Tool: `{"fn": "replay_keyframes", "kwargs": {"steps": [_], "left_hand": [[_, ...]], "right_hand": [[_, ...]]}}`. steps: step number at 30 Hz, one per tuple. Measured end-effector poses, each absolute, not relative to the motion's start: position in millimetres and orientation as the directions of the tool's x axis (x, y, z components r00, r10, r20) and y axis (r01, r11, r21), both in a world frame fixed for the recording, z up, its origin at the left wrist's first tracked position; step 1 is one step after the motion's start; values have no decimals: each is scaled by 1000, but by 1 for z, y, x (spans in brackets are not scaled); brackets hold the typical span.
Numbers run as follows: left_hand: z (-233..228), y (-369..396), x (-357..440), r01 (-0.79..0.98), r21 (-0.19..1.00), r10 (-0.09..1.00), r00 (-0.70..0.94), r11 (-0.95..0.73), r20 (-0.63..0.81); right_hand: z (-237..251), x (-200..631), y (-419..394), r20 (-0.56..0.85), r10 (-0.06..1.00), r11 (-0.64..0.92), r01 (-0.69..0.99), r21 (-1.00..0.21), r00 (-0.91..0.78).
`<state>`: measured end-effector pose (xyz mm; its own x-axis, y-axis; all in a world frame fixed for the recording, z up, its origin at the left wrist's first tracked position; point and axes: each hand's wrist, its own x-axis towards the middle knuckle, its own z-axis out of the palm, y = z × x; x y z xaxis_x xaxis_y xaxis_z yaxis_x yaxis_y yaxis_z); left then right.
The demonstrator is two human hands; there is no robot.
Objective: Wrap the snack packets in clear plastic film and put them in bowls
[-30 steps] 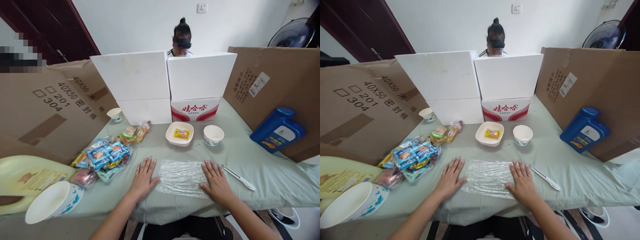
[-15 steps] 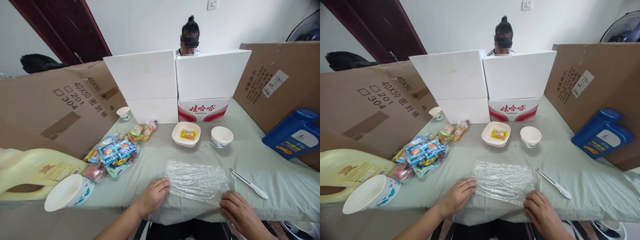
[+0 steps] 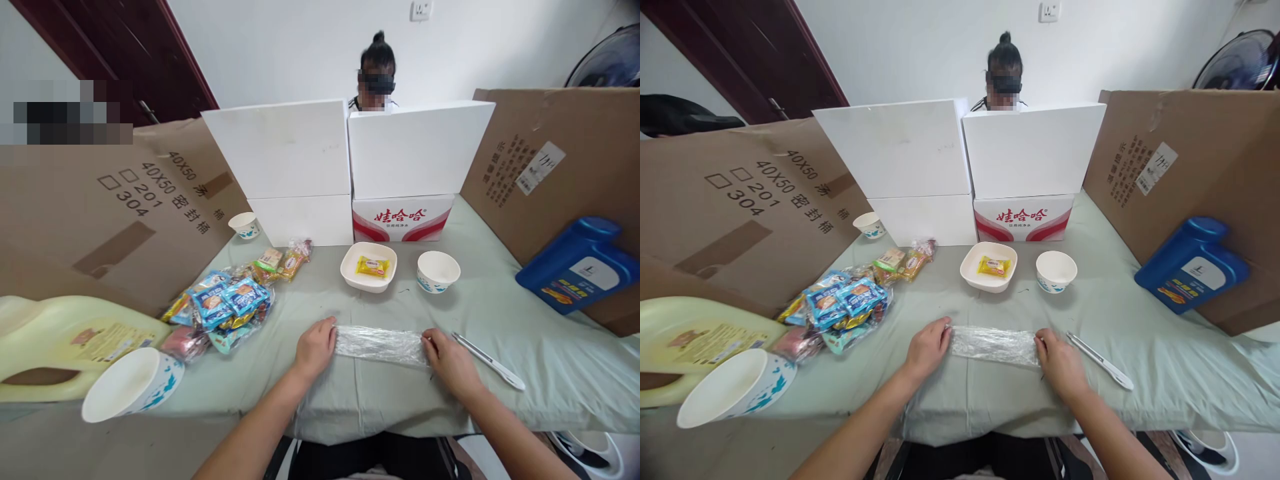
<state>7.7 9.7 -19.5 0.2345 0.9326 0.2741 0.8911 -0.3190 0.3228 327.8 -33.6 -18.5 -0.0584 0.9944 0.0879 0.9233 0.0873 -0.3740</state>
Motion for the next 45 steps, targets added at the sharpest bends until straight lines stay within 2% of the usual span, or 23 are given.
{"fn": "replay_keyframes", "kwargs": {"steps": [2, 4, 6, 8, 10, 12, 14, 16, 18, 21, 23, 27, 29, 33, 37, 40, 42, 43, 45], "left_hand": [[-26, 13, 8, 917, 272, 941, 223, -290, 253], [-27, 14, 5, 939, 236, 950, 192, -251, 247], [-23, 13, 3, 962, 196, 950, 131, -191, 285], [-15, 9, 5, 975, 153, 927, 99, -163, 361], [-7, 1, 16, 961, 143, 892, 156, -237, 424], [-5, -9, 35, 908, 166, 860, 288, -385, 422], [-9, -18, 53, 842, 185, 833, 423, -507, 357], [-18, -23, 63, 819, 174, 828, 498, -547, 257], [-28, -22, 59, 841, 140, 850, 501, -522, 160], [-35, -16, 36, 877, 97, 882, 465, -471, 79], [-34, -13, 23, 887, 76, 890, 450, -455, 72], [-19, -19, 24, 939, 69, 933, 323, -337, 156], [-9, -26, 38, 946, 117, 942, 278, -303, 190], [3, -38, 73, 860, 261, 897, 405, -439, 176], [-2, -41, 97, 767, 325, 832, 522, -554, 186], [-8, -41, 101, 586, 318, 655, 731, -745, 190], [-9, -41, 98, 428, 301, 495, 846, -852, 199], [-9, -41, 96, 374, 300, 445, 868, -877, 219], [-10, -41, 91, 355, 325, 453, 837, -877, 309]], "right_hand": [[-27, 323, -28, 109, 993, 80, 958, -276, -51], [-33, 321, -27, 118, 992, 63, 966, -252, -33], [-31, 322, -29, 148, 989, 53, 974, -220, -20], [-24, 318, -31, 246, 969, 72, 984, -163, -30], [-15, 307, -35, 387, 919, 126, 987, -104, -77], [-10, 287, -38, 471, 862, 252, 965, -73, -189], [-12, 265, -39, 443, 819, 431, 901, -54, -366], [-21, 253, -37, 336, 794, 552, 832, -51, -506], [-31, 257, -35, 215, 831, 538, 840, -72, -513], [-44, 289, -36, 127, 920, 383, 920, -85, -371], [-49, 312, -44, 149, 936, 332, 941, -67, -320], [-50, 333, -76, 289, 889, 371, 929, 0, -355], [-50, 334, -96, 334, 867, 384, 923, 29, -371], [-48, 343, -129, 408, 807, 450, 892, 45, -427], [-28, 350, -143, 492, 716, 575, 818, -14, -495], [8, 339, -141, 477, 640, 724, 680, -112, -603], [36, 327, -136, 392, 614, 789, 534, -304, -685], [48, 321, -133, 327, 621, 769, 474, -428, -712], [65, 311, -122, 182, 672, 638, 436, -635, -718]]}}
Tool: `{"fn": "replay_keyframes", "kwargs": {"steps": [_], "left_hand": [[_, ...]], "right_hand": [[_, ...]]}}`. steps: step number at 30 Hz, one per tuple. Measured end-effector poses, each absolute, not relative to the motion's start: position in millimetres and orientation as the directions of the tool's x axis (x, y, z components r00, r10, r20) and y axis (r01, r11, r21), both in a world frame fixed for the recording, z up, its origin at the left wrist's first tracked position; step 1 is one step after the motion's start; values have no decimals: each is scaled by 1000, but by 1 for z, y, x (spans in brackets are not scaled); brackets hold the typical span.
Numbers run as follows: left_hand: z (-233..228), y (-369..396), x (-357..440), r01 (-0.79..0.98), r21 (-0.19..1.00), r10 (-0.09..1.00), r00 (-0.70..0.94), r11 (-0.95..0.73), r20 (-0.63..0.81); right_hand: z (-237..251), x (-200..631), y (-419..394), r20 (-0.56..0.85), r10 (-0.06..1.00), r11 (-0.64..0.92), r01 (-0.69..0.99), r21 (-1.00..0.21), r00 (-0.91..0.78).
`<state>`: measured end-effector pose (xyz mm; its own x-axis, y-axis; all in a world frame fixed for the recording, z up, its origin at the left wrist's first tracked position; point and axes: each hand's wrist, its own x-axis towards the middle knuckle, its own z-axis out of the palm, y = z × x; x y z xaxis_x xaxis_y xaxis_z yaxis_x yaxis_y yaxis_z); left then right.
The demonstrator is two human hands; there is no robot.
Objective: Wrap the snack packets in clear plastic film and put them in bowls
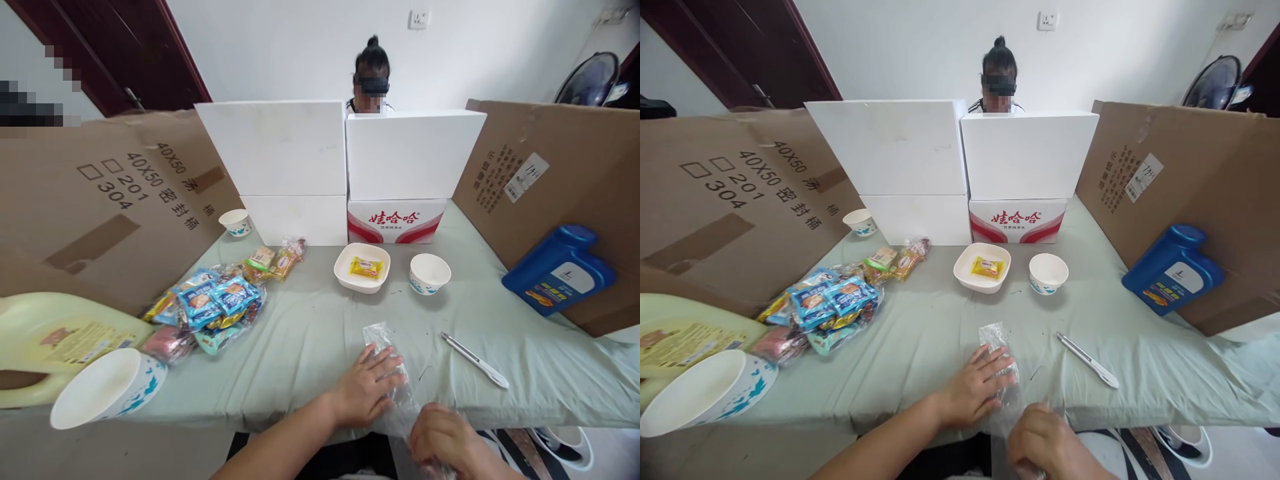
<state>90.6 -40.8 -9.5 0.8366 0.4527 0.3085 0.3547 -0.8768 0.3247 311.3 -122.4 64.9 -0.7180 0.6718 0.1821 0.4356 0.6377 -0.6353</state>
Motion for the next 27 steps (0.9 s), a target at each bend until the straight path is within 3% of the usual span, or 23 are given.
{"fn": "replay_keyframes", "kwargs": {"steps": [2, 5, 12, 15, 23, 27], "left_hand": [[-12, -41, 85, 387, 381, 530, 739, -840, 416], [-20, -43, 77, 438, 478, 645, 586, -762, 490], [-28, -48, 68, 474, 587, 753, 458, -656, 472], [-17, -43, 71, 539, 558, 776, 437, -630, 455], [-11, -2, 98, 548, 503, 741, 545, -669, 392], [-23, 2, 101, 510, 478, 691, 622, -715, 369]], "right_hand": [[68, 305, -105, 53, 749, 472, 475, -743, -660], [50, 295, -66, -46, 852, 292, 547, -785, -522], [1, 271, 5, -115, 961, 109, 725, -680, -253], [-6, 269, 8, -121, 969, 84, 744, -663, -217], [-6, 276, 4, -162, 973, -21, 635, -772, -165], [-6, 283, -25, -294, 943, -218, 376, -900, -157]]}}
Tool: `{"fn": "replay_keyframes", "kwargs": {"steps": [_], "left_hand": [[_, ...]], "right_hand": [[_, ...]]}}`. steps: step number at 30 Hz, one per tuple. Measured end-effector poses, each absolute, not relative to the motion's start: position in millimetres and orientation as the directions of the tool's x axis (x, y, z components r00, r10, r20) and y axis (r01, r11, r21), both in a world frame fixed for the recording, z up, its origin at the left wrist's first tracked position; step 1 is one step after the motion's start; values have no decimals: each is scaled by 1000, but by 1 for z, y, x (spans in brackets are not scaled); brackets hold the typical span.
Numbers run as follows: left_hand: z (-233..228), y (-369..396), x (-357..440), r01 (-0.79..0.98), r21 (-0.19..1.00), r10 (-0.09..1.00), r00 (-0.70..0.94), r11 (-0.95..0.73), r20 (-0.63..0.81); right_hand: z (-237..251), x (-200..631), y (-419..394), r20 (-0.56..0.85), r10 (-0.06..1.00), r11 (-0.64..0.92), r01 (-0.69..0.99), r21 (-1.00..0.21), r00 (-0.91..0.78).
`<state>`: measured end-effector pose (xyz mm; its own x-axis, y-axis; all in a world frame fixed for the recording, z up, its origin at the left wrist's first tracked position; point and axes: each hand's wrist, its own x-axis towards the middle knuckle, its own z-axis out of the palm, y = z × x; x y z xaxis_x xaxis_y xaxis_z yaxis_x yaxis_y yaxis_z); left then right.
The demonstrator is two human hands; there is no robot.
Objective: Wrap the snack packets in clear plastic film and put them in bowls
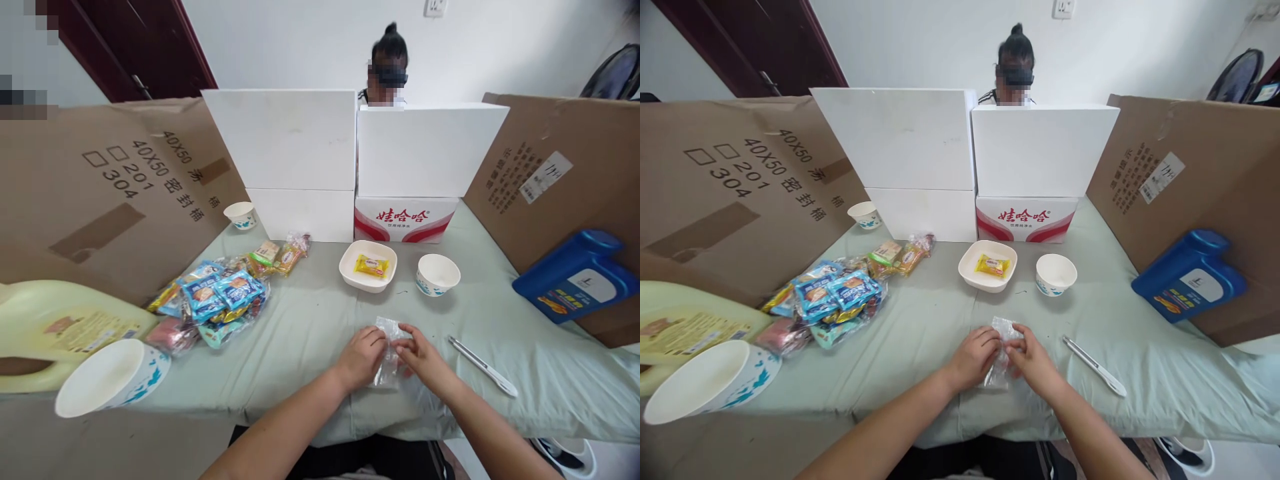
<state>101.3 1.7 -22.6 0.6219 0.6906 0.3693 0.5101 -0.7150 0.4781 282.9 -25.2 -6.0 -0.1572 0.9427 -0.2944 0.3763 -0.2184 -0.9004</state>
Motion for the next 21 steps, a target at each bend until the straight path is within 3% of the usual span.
{"fn": "replay_keyframes", "kwargs": {"steps": [2, 4, 9, 13, 16, 21], "left_hand": [[-25, 0, 100, 521, 471, 693, 627, -712, 355], [-25, -2, 99, 534, 469, 701, 632, -703, 330], [-17, -4, 98, 558, 448, 705, 643, -698, 299], [-8, 7, 97, 669, 551, 866, 380, -500, 325], [-2, 20, 98, 724, 600, 940, 283, -341, 192], [-3, 30, 104, 691, 660, 944, 318, -295, 89]], "right_hand": [[-10, 285, -47, -358, 916, -323, 199, -925, -182], [-15, 286, -66, -343, 922, -324, 129, -937, -178], [-20, 288, -87, -188, 981, -166, 284, -944, -50], [-22, 287, -88, -108, 993, -82, 422, -903, -38], [-26, 286, -90, -67, 997, -37, 467, -884, -49], [-29, 285, -93, -31, 998, 7, 523, -852, -63]]}}
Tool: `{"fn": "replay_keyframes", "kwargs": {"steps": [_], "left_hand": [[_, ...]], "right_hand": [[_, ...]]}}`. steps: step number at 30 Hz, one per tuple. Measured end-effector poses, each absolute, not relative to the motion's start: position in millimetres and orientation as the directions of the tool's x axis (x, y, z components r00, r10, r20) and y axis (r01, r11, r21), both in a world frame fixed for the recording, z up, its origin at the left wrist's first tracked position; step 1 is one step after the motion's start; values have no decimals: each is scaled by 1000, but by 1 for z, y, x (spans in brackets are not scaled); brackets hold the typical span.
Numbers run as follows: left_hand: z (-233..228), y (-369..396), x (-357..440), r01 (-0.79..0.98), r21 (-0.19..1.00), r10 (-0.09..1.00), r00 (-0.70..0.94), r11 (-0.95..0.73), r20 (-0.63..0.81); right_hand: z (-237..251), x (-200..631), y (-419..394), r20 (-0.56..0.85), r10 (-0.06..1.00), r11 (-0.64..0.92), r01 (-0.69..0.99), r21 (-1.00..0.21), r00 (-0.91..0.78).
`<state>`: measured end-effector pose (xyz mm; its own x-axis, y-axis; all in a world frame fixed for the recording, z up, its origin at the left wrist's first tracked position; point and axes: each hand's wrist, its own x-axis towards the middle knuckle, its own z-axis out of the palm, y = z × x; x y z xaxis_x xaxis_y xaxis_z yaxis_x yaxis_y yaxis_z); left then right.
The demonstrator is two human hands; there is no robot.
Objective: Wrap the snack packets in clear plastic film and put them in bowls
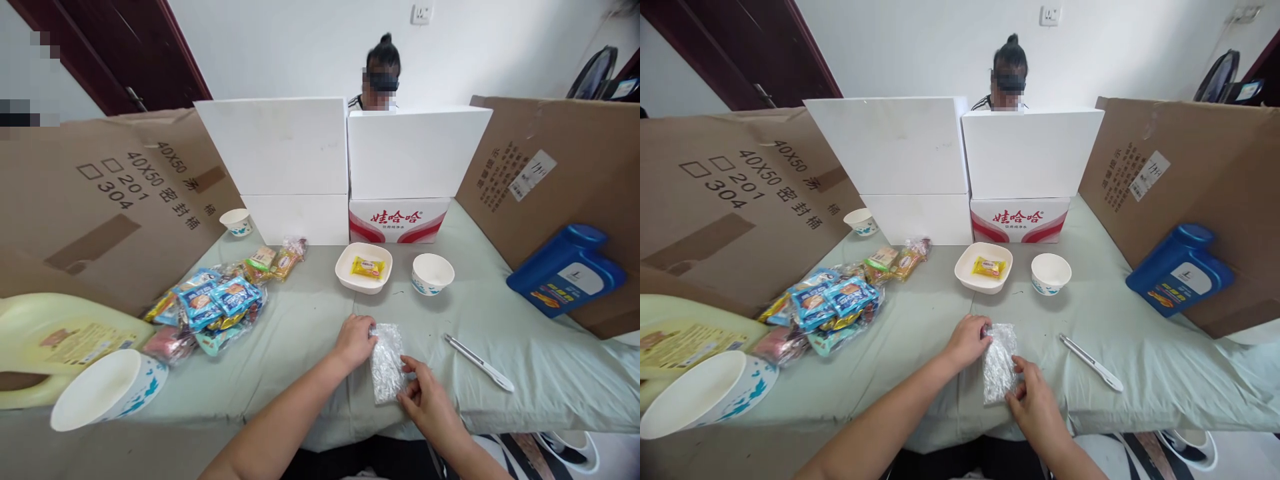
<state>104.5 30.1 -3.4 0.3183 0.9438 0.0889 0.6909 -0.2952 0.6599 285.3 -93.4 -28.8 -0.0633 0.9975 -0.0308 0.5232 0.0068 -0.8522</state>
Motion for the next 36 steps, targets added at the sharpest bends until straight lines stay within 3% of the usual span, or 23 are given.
{"fn": "replay_keyframes", "kwargs": {"steps": [7, 13, 16, 19, 23, 30, 32, 36], "left_hand": [[-8, 39, 112, 579, 762, 944, 306, -289, 125], [-12, 41, 124, 620, 691, 924, 315, -372, 215], [-16, 40, 126, 640, 640, 902, 353, -425, 247], [-19, 39, 125, 650, 606, 886, 388, -459, 254], [-21, 39, 124, 669, 572, 879, 396, -475, 266], [-16, 36, 121, 741, 494, 883, 304, -455, 357], [-15, 34, 122, 694, 454, 827, 419, -558, 375], [-19, 35, 126, 383, 351, 490, 820, -854, 296]], "right_hand": [[-32, 285, -97, 33, 997, 67, 537, -841, -72], [-32, 284, -98, 124, 991, 125, 596, -793, -43], [-21, 285, -100, 262, 964, 206, 735, -646, -40], [-10, 279, -99, 393, 904, 330, 860, -388, -169], [-19, 264, -99, 336, 829, 512, 849, -134, -447], [-51, 254, -103, 297, 838, 483, 875, -15, -458], [-52, 255, -101, 304, 831, 488, 873, 2, -466], [-53, 254, -101, 302, 834, 478, 878, 21, -461]]}}
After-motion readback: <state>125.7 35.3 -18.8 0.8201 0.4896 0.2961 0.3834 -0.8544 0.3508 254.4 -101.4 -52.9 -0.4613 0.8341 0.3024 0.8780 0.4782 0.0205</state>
